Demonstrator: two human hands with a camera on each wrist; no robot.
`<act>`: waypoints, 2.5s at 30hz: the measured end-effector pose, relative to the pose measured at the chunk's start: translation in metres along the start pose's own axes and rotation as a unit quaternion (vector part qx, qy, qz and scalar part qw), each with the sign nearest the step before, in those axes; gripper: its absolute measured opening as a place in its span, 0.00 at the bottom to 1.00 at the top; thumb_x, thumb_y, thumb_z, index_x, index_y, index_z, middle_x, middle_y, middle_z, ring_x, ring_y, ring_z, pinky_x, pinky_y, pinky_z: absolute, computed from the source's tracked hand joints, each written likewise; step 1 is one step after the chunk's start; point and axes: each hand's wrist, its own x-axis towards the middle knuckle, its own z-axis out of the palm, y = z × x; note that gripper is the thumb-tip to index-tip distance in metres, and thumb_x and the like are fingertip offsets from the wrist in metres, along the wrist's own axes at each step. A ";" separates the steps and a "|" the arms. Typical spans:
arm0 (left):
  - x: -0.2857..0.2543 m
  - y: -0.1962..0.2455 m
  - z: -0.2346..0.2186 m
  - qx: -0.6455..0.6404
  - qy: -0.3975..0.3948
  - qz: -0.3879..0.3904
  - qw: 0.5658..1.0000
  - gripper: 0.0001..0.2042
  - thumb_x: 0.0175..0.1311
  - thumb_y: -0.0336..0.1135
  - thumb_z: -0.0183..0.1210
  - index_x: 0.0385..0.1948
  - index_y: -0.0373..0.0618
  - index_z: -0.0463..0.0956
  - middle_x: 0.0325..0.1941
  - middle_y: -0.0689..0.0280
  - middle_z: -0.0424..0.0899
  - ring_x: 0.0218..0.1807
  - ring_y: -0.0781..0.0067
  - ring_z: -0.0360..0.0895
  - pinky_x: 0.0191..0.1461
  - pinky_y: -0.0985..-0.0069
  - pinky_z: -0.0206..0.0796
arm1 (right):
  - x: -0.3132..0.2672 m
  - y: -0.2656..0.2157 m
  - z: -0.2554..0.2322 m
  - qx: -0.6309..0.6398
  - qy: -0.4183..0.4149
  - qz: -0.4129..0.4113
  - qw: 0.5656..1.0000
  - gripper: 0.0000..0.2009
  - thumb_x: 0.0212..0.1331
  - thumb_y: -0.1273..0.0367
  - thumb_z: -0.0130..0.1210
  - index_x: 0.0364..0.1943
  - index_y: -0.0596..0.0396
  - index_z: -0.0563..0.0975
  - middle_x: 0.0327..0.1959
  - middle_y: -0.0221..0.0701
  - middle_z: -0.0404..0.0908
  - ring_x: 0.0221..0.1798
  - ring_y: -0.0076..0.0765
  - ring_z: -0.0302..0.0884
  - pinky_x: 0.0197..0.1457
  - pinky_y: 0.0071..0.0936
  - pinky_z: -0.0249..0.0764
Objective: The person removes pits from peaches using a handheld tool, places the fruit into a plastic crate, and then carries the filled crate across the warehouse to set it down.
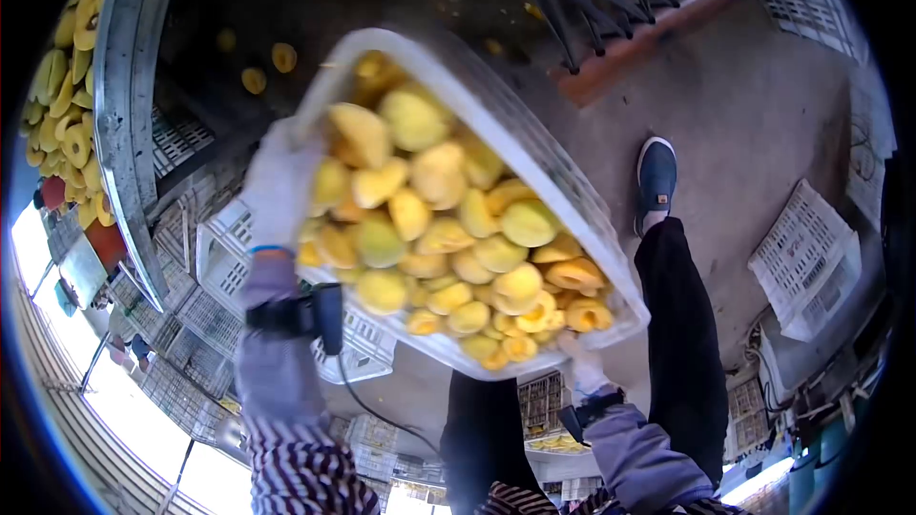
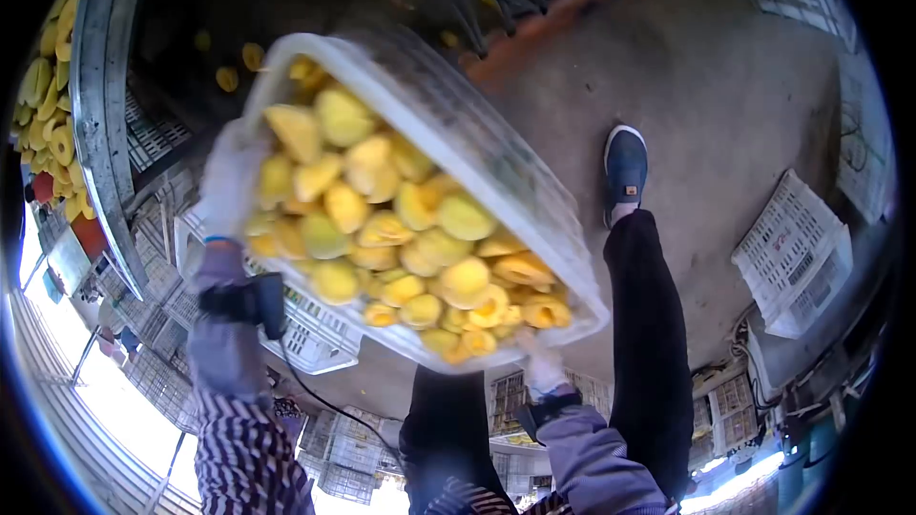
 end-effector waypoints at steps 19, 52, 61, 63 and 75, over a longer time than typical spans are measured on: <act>-0.098 0.073 -0.024 -0.051 -0.072 -0.137 0.987 0.23 0.61 0.59 0.56 0.44 0.49 0.82 0.41 0.51 0.85 0.49 0.44 0.80 0.54 0.58 0.70 | -0.023 -0.032 -0.017 0.086 0.139 -0.051 0.985 0.06 0.66 0.73 0.53 0.45 0.50 0.72 0.31 0.29 0.77 0.33 0.31 0.78 0.42 0.36 0.83; -0.056 0.020 0.050 -0.017 -0.115 -0.099 0.988 0.16 0.59 0.50 0.60 0.44 0.55 0.82 0.39 0.55 0.86 0.45 0.48 0.83 0.52 0.57 0.73 | -0.016 -0.030 -0.032 0.054 0.212 0.045 0.975 0.09 0.67 0.73 0.49 0.48 0.48 0.72 0.36 0.29 0.75 0.35 0.32 0.77 0.41 0.38 0.83; -0.139 0.081 0.045 -0.122 0.119 0.137 0.976 0.37 0.46 0.48 0.71 0.61 0.47 0.69 0.67 0.49 0.65 0.70 0.35 0.59 0.71 0.39 0.50 | -0.041 -0.055 -0.016 -0.403 0.246 0.127 0.872 0.15 0.64 0.55 0.58 0.44 0.49 0.77 0.37 0.31 0.82 0.36 0.33 0.82 0.32 0.30 0.81; -0.158 0.103 0.091 -0.069 0.111 0.144 0.981 0.35 0.48 0.48 0.70 0.60 0.47 0.69 0.68 0.49 0.64 0.69 0.39 0.60 0.72 0.40 0.50 | -0.046 -0.053 -0.013 -0.469 0.213 0.170 0.840 0.15 0.63 0.55 0.58 0.42 0.50 0.78 0.35 0.30 0.82 0.34 0.32 0.81 0.31 0.30 0.80; -0.221 0.003 0.071 -0.133 0.219 -0.098 0.962 0.39 0.48 0.50 0.71 0.62 0.44 0.67 0.70 0.47 0.62 0.72 0.39 0.57 0.74 0.39 0.47 | -0.069 -0.067 0.094 -0.524 -0.058 -0.041 0.849 0.16 0.67 0.56 0.56 0.37 0.57 0.81 0.27 0.26 0.82 0.33 0.23 0.80 0.39 0.21 0.75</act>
